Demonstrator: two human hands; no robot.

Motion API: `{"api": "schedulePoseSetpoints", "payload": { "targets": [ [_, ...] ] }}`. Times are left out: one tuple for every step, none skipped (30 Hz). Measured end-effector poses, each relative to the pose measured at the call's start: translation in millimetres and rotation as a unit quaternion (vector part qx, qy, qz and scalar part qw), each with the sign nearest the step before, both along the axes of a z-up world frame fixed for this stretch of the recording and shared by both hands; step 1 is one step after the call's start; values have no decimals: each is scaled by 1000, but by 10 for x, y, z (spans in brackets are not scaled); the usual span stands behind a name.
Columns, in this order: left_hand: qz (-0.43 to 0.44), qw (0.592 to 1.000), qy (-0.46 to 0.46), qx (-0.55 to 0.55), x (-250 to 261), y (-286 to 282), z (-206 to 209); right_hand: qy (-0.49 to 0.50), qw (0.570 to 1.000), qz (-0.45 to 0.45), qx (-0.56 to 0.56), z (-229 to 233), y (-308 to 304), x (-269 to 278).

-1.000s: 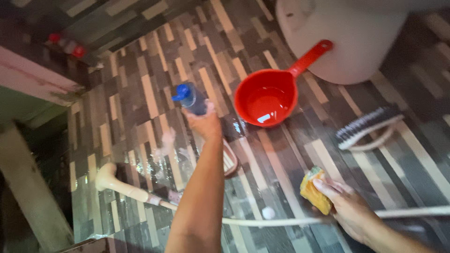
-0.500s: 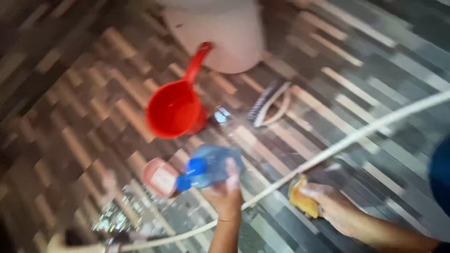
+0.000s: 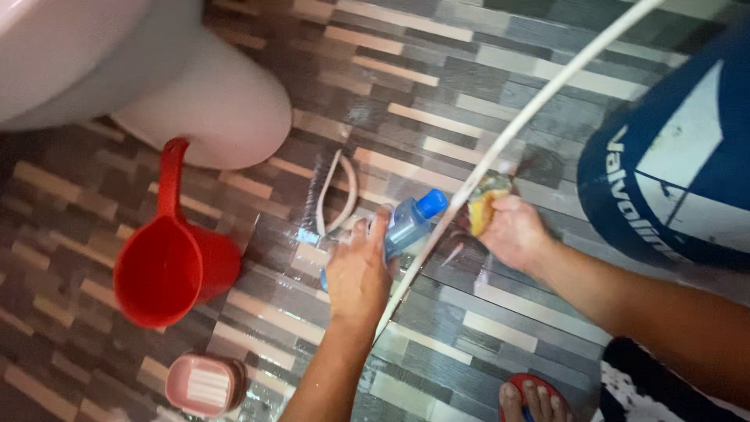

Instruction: The person scrubs a white bidet sprayer with a yellow sponge and soap, then scrubs a long white hose with a brush. They apply ethyl alcohol to the brush and continue scrubbing the hose.

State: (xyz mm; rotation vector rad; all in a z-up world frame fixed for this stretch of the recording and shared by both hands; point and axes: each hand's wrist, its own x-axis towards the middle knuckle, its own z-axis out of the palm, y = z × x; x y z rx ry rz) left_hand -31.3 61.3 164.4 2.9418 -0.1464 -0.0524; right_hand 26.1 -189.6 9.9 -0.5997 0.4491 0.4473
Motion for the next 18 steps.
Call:
{"api": "schedulePoseSetpoints", "payload": {
  "targets": [
    [-6, 1000, 7, 28, 55, -29, 8, 15, 1000, -2, -7, 50, 37, 34],
    [-10, 999, 18, 39, 109, -52, 13, 29, 999, -1, -14, 97, 62, 62],
    [-13, 998, 29, 51, 160, -66, 16, 44, 999, -1, -22, 137, 66, 67],
    [-16, 997, 38, 63, 208, -74, 18, 52, 999, -2, -13, 159, 71, 67],
    [-25, 997, 35, 66, 250, -81, 18, 59, 998, -3, -4, 165, 85, 63],
    [-34, 997, 33, 68, 283, -89, 19, 67, 998, -3, 4, 163, 87, 57],
    [-42, 996, 30, 71, 309, -100, 23, 69, 998, -1, 11, 155, 81, 52],
    [-51, 995, 39, 81, 335, -114, 30, 71, 997, 3, 17, 143, 77, 49],
    [-60, 993, 47, 91, 357, -129, 43, 73, 997, 6, 24, 132, 69, 40],
    [-68, 991, 55, 101, 381, -153, 62, 73, 997, 6, 25, 124, 60, 39],
    [-69, 990, 66, 100, 399, -181, 84, 73, 997, 7, 27, 119, 57, 35],
    [-69, 990, 76, 98, 419, -209, 107, 72, 997, 8, 29, 118, 54, 39],
    [-68, 989, 85, 96, 438, -234, 132, 77, 997, 5, 28, 122, 53, 36],
    [-70, 989, 86, 102, 456, -259, 158, 82, 996, 3, 28, 131, 60, 32],
    [-72, 988, 86, 107, 473, -283, 181, 87, 996, 1, 28, 142, 64, 27],
    [-74, 987, 86, 112, 490, -304, 197, 89, 996, -1, 26, 154, 66, 22],
    [-78, 986, 86, 120, 508, -320, 208, 90, 996, -3, 24, 167, 74, 18],
    [-81, 985, 87, 128, 523, -334, 217, 92, 995, -5, 23, 183, 80, 19]
  ]
}}
